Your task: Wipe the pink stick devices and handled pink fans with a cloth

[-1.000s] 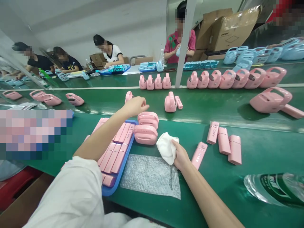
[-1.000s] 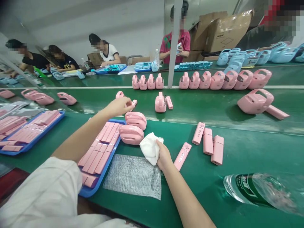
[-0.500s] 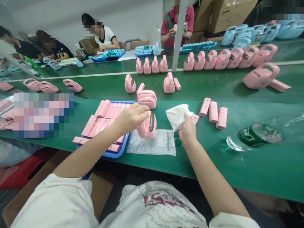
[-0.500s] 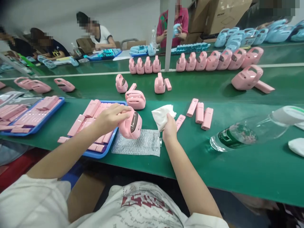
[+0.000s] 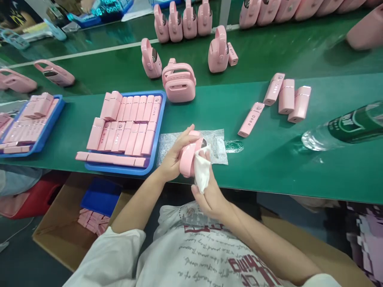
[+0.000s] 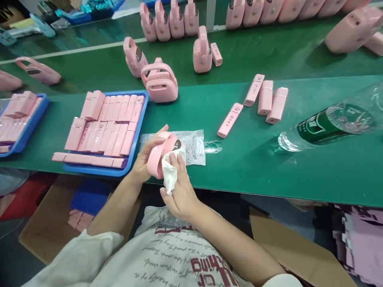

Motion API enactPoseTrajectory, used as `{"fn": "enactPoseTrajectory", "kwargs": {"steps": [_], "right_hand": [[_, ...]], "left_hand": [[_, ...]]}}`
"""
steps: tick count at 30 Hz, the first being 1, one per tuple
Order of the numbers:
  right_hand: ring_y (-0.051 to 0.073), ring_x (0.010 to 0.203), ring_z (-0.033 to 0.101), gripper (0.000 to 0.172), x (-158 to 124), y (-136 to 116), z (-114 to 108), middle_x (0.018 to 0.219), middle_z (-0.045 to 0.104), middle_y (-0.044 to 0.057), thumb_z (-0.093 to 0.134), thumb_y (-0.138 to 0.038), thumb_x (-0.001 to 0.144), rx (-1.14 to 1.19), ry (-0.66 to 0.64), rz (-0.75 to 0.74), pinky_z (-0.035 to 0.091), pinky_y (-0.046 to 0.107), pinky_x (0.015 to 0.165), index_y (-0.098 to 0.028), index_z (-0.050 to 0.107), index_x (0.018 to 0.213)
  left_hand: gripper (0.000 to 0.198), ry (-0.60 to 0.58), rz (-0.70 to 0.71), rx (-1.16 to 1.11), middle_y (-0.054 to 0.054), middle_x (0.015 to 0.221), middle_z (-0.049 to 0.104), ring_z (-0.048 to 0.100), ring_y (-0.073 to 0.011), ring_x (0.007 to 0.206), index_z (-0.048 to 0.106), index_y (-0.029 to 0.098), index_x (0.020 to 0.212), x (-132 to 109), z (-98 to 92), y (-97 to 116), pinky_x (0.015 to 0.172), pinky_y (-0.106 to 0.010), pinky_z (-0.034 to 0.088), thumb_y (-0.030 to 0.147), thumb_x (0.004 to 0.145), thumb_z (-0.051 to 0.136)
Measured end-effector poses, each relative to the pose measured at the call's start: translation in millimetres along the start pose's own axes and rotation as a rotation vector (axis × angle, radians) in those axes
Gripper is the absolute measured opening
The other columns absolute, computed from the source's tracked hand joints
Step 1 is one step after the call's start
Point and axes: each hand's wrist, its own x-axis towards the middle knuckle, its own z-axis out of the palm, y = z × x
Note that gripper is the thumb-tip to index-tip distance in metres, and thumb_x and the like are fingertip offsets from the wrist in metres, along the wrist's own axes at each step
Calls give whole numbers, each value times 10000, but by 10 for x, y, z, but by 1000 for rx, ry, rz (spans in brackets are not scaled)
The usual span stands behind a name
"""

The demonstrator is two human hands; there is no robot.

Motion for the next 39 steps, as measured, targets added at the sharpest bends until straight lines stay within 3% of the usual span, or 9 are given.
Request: {"fn": "enactPoseTrajectory", "kwargs": {"steps": [5,11,17,22,24,29,33,36,39], "right_hand": [[273,1508,175,657,197,30,-47,1636,133,85,95,-557,988,134,2,137,227,513,1228,-255,15,1566],[296,1519,-92,713,-34,-29,32,1647,-83,52,280,-485,999,-97,-12,-19,81,580,1232,-223,-72,1561],[277,1510,167,608,215,72,-21,1599,242,109,184,-501,1009,48,80,141,242,529,1219,-260,76,1557],[290,1521,-76,690,48,-55,51,1648,-69,48,301,-447,1004,-36,43,80,106,574,1235,-274,-72,1558],[258,1527,-27,666,71,-46,31,1652,-17,33,283,-441,1009,-21,42,76,121,543,1245,-297,-69,1556],[246,1519,123,576,227,52,-59,1617,221,75,253,-439,1015,53,99,111,177,513,1244,-264,151,1554],[268,1505,186,511,-59,-60,-25,1553,373,82,380,-434,991,164,72,119,207,502,1233,-243,405,1464],[297,1282,549,547,-194,-92,-82,1252,662,121,429,-599,933,446,358,506,445,460,1106,-173,648,1197],[256,1193,619,584,-115,-4,-237,1142,707,99,372,-626,940,658,679,742,528,431,1017,-166,633,1189]], "left_hand": [[457,30,-43,-175,-50,1555,386,315,-284,1464,495,365,1351,-77,78,-87,1170,-542,302,326,907,595],[406,56,-32,-232,-51,1498,450,389,-276,1412,540,347,1307,-44,99,-74,1133,-496,353,334,905,593],[380,65,-54,-194,-39,1427,500,430,-270,1378,531,367,1294,-32,120,-52,1153,-507,343,368,915,564],[325,83,-93,-125,-37,1447,488,446,-274,1372,527,372,1264,-37,134,-32,1119,-511,402,408,942,504],[336,76,-99,-125,-34,1462,476,440,-276,1378,519,374,1269,-44,132,-37,1130,-525,387,425,937,509],[345,75,-85,-133,-18,1449,489,406,-278,1406,505,369,1283,-45,137,-57,1161,-529,346,427,943,498],[329,77,-84,-118,-3,1475,486,391,-267,1423,525,370,1276,-38,120,-96,1152,-517,366,417,954,477],[346,61,-136,-196,2,1530,433,387,-249,1431,540,375,1303,-58,67,-102,1173,-507,344,375,988,396],[494,70,-179,-203,-54,1562,384,390,-279,1428,475,332,1401,-113,29,-22,1170,-492,360,533,986,299]]}}
